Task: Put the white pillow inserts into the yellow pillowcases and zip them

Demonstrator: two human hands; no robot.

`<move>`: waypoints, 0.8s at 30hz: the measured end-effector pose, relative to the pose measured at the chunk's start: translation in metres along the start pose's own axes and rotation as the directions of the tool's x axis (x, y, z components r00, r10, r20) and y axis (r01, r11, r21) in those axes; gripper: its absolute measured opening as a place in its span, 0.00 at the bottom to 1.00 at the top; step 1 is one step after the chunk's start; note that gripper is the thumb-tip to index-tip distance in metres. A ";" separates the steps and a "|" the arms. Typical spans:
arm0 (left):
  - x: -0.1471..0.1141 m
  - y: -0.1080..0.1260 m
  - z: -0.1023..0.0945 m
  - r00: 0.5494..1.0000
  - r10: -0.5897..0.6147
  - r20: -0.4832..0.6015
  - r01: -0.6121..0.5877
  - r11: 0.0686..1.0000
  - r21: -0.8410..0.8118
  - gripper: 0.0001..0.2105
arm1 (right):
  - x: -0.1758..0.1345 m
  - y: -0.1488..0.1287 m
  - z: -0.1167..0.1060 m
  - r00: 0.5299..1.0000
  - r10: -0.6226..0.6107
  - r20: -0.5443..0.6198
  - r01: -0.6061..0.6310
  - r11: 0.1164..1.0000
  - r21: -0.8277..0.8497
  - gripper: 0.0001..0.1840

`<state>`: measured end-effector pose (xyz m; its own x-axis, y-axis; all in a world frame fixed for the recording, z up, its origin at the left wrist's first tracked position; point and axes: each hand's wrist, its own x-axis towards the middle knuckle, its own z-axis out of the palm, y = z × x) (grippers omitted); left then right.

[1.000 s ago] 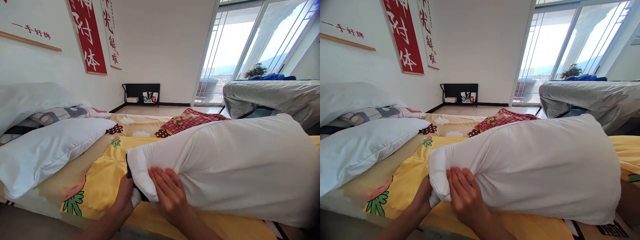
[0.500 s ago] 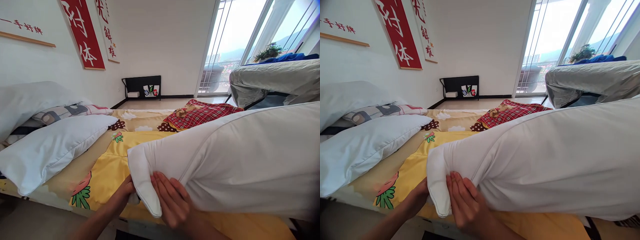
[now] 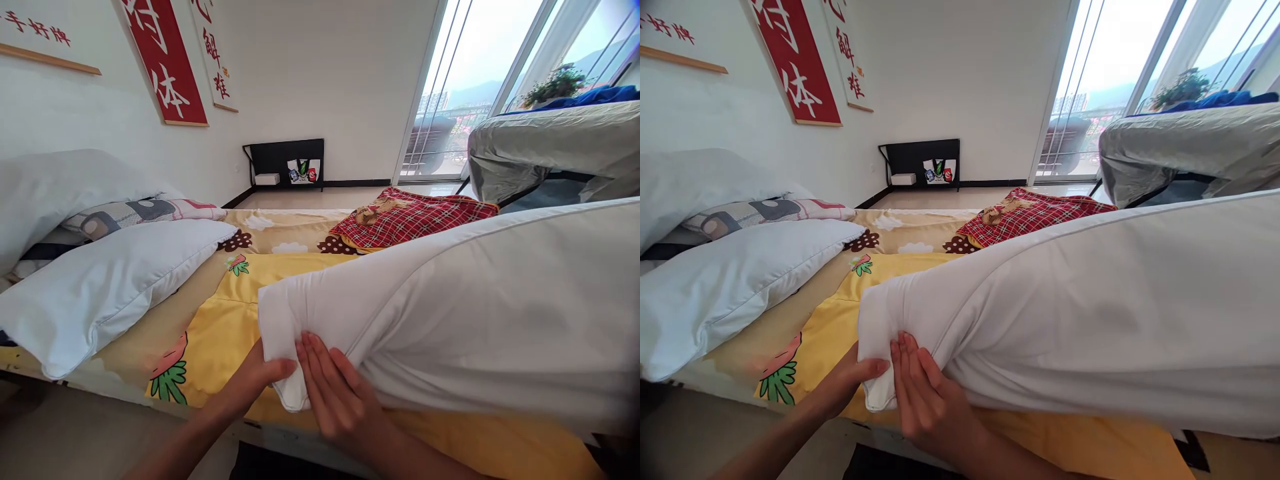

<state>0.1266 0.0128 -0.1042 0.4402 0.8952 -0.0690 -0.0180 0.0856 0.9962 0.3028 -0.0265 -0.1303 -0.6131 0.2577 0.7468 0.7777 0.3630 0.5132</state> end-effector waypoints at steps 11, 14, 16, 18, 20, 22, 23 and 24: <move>0.030 -0.011 0.019 0.918 0.024 -0.395 -0.056 0.996 -0.068 0.06 | -0.004 -0.017 0.027 0.996 0.035 0.082 -0.034 0.999 -0.004 0.28; 0.028 -0.003 0.022 0.914 -0.030 -0.405 -0.031 0.989 -0.144 0.05 | -0.007 -0.029 0.032 0.988 0.144 0.048 -0.144 0.990 -0.013 0.20; 0.025 0.003 0.024 0.915 -0.079 -0.395 -0.002 0.980 -0.199 0.05 | -0.007 -0.037 0.035 0.973 0.228 0.018 -0.228 0.974 -0.020 0.20; 0.023 0.008 0.026 0.916 -0.128 -0.381 0.028 0.966 -0.257 0.05 | -0.005 -0.044 0.037 0.954 0.299 -0.002 -0.299 0.954 -0.013 0.21; 0.021 0.013 0.028 0.918 -0.161 -0.362 0.045 0.951 -0.307 0.05 | -0.002 -0.048 0.039 0.934 0.356 -0.039 -0.356 0.934 0.006 0.19; 0.021 0.018 0.029 0.917 -0.185 -0.355 0.057 0.938 -0.342 0.06 | 0.002 -0.046 0.040 0.917 0.388 -0.093 -0.386 0.922 0.040 0.17; 0.021 0.020 0.030 0.916 -0.195 -0.352 0.064 0.934 -0.351 0.07 | 0.005 -0.044 0.041 0.907 0.402 -0.124 -0.397 0.916 0.063 0.17; 0.021 0.022 0.031 0.914 -0.204 -0.350 0.073 0.932 -0.354 0.07 | 0.007 -0.041 0.041 0.895 0.420 -0.152 -0.411 0.907 0.091 0.16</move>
<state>0.1634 0.0202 -0.0822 0.0924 0.9540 -0.2851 -0.3028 0.2997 0.9047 0.2603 -0.0029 -0.1633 -0.2006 0.2471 0.9480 0.9448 0.3047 0.1205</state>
